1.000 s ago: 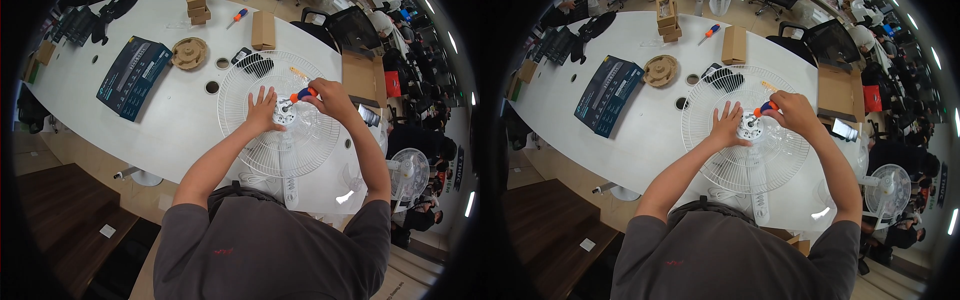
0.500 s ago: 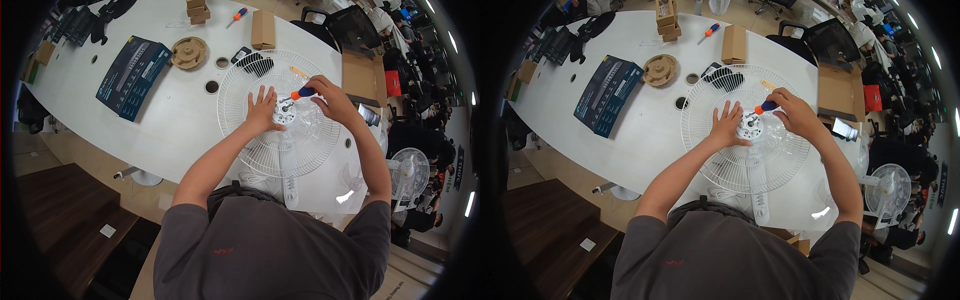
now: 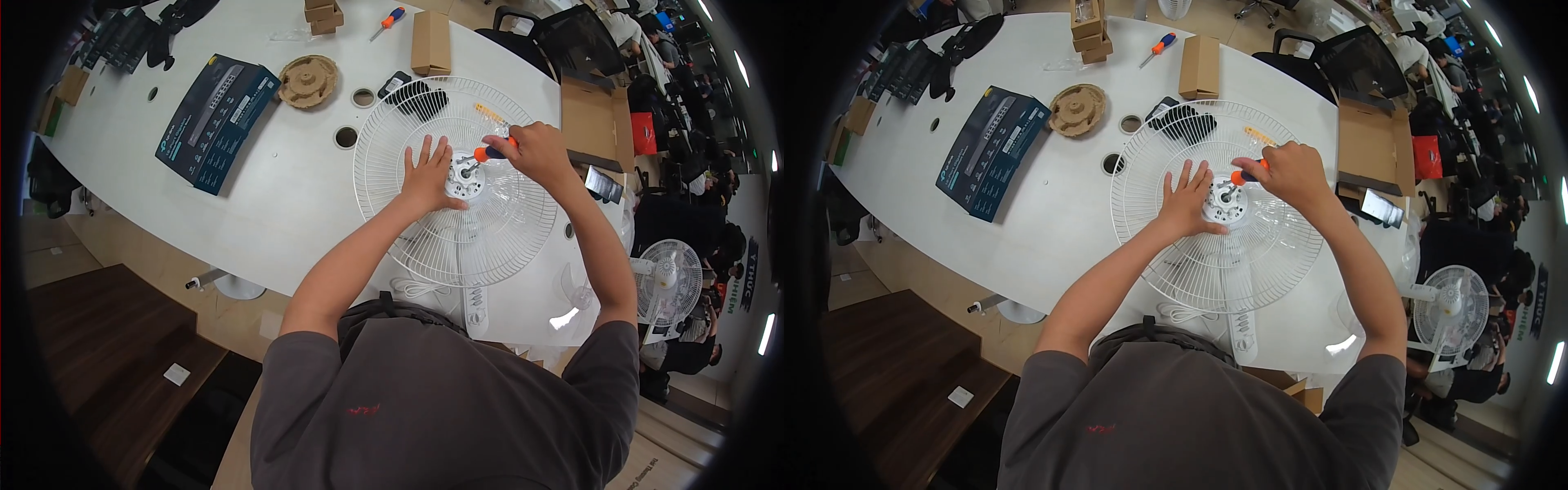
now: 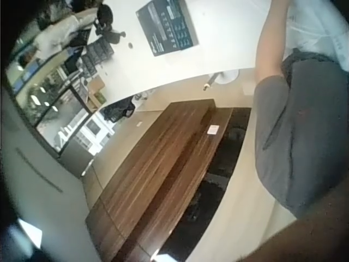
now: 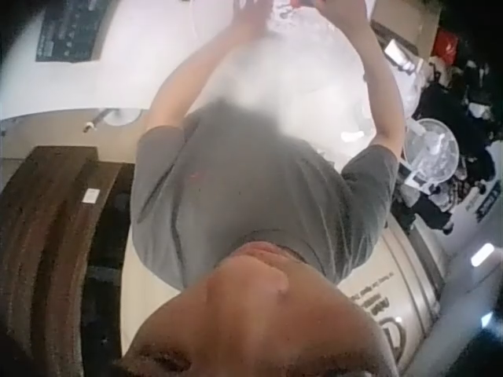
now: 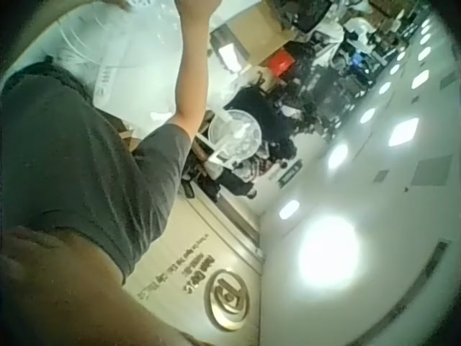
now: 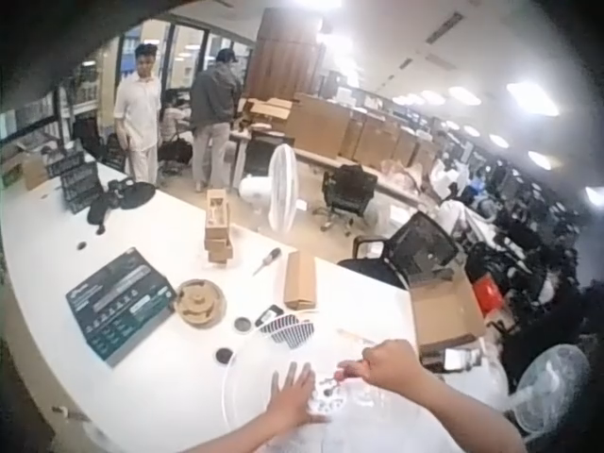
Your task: Assembling or disassembling an electric fan using a screwdriver.
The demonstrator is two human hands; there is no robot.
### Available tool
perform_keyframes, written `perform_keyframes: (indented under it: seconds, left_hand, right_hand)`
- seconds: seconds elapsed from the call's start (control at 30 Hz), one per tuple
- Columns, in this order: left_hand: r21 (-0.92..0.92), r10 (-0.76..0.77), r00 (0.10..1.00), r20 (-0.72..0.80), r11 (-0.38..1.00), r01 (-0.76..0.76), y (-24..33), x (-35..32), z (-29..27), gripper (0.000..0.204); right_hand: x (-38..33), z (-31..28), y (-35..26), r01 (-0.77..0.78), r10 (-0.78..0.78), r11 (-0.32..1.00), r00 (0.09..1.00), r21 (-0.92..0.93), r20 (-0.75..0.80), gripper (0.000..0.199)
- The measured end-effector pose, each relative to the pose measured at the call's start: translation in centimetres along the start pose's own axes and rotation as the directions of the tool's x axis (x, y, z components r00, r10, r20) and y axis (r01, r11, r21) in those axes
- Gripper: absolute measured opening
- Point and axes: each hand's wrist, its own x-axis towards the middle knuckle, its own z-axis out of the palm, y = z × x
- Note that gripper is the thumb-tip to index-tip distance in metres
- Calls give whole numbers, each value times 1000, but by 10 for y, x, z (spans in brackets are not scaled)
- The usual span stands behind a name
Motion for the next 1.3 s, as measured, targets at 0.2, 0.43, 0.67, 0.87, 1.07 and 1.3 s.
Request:
perform_keyframes:
  seconds: [0.2, 0.43, 0.67, 0.87, 1.07, 1.3]
  left_hand:
    - [24, -2, 1000, 16, 1000, 2, -1, 0, 2, 137]
    - [31, -7, 1000, 26, 1000, 6, -1, 0, 1, 137]
    - [7, 6, 1000, -11, 1000, -6, -1, 0, 4, 136]
    - [2, 8, 1000, -13, 1000, -8, -1, 1, 3, 136]
    - [3, 22, 999, -38, 1000, -21, -3, 1, 5, 134]
    - [-17, 27, 999, -47, 999, -28, -1, 2, 6, 134]
  right_hand:
    - [-10, 7, -1, 38, -29, 998, 985, 48, -173, 51]
    - [-7, 5, 11, 299, -298, 920, 954, 254, -43, 34]
    - [-5, 10, 7, 345, -351, 932, 936, 112, 38, 34]
    - [5, -1, 2, 200, -229, 965, 958, 168, 172, 25]
    - [19, 2, 9, 131, -156, 985, 957, 116, 243, 35]
    - [25, 2, 2, 43, -68, 993, 969, 111, 235, 37]
